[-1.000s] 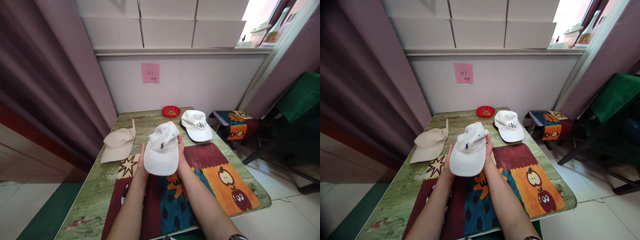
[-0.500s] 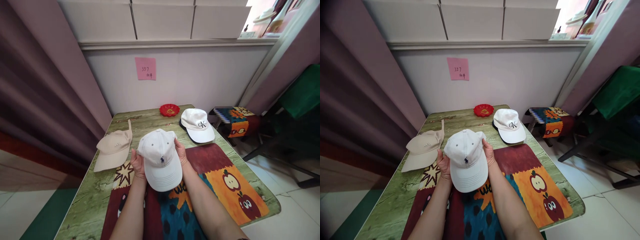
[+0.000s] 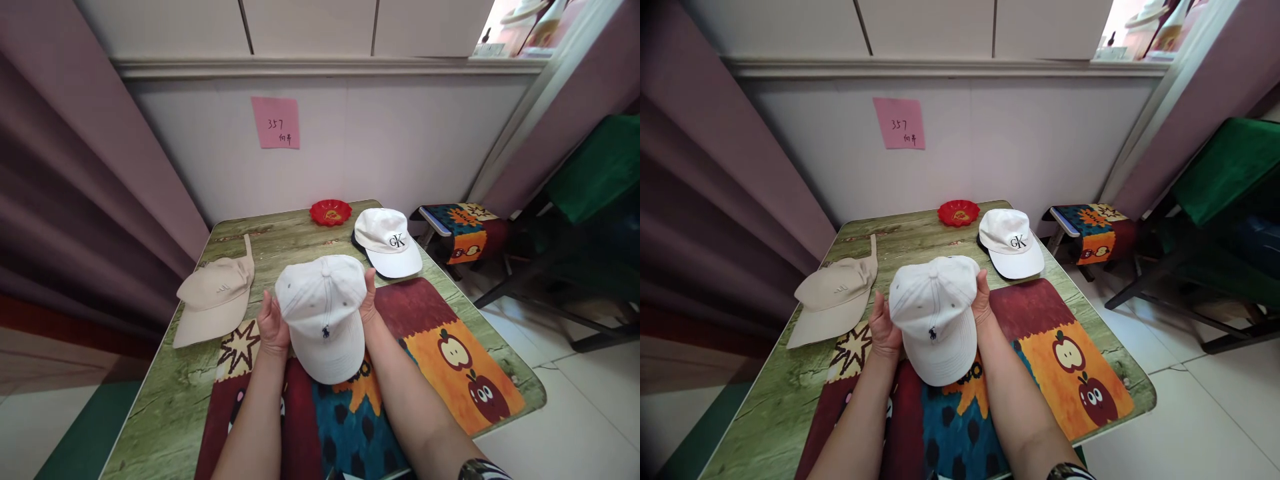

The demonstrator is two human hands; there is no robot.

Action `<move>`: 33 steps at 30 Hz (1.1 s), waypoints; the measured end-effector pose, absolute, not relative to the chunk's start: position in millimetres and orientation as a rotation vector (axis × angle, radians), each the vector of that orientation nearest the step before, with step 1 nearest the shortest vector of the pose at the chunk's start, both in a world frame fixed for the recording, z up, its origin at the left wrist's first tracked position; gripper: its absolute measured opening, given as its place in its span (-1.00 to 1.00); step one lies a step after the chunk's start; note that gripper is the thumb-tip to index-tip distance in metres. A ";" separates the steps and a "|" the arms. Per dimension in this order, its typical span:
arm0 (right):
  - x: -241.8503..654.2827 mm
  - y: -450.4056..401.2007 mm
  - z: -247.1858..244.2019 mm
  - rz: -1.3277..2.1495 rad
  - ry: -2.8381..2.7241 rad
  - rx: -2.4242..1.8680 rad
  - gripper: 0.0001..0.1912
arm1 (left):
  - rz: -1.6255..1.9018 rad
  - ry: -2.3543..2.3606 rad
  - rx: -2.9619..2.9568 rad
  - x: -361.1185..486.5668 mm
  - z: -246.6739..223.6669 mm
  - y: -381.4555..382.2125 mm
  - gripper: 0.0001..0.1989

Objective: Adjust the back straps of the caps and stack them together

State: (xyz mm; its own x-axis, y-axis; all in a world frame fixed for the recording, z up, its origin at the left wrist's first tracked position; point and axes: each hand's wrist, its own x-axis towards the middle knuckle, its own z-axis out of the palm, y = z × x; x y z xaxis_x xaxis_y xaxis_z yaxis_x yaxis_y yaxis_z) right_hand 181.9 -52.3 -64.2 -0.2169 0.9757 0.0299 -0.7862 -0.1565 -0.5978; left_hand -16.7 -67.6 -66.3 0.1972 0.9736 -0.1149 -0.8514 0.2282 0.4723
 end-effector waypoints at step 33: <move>220.0 -6.6 -15.4 0.936 -1.187 -1.015 -0.76 | 1.423 0.975 1.086 -33.3 50.4 -25.4 -0.63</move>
